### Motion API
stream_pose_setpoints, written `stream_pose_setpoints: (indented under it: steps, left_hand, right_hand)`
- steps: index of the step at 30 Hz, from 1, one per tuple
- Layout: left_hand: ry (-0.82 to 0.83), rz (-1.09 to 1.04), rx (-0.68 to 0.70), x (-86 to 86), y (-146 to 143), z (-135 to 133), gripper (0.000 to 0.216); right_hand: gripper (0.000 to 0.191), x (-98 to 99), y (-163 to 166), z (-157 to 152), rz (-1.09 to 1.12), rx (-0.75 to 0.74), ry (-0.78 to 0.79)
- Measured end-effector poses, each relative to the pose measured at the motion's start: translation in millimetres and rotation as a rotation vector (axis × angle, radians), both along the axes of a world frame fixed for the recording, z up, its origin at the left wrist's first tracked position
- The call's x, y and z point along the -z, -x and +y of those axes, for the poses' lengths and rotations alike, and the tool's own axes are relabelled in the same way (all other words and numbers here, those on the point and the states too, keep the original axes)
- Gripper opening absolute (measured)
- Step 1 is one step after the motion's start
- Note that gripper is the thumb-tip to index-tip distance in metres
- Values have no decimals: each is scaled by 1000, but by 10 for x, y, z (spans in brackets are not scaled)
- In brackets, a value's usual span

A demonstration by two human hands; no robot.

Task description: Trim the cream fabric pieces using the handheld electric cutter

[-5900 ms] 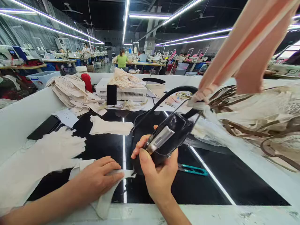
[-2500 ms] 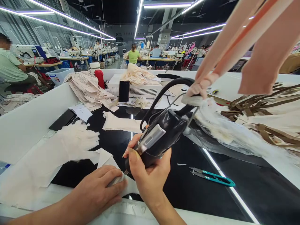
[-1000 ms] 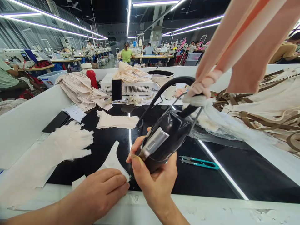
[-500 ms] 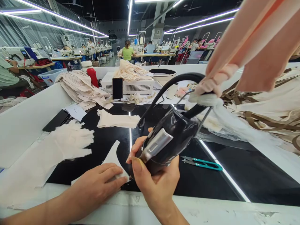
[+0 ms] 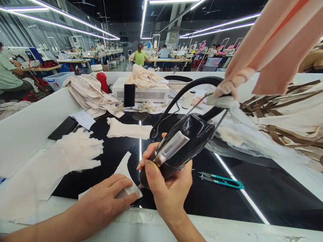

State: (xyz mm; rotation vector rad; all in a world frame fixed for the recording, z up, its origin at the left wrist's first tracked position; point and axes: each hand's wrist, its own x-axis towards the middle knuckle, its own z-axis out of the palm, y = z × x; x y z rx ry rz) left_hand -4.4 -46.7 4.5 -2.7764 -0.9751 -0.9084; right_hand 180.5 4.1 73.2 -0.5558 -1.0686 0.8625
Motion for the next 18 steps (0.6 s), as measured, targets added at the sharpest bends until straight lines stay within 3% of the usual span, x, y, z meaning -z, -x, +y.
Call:
stream_pose_setpoints:
  steps: [18]
  left_hand:
    - [42,19,-41,44,12,-31,32]
  right_hand:
    - [39,29,124,85,-36,-5,-27]
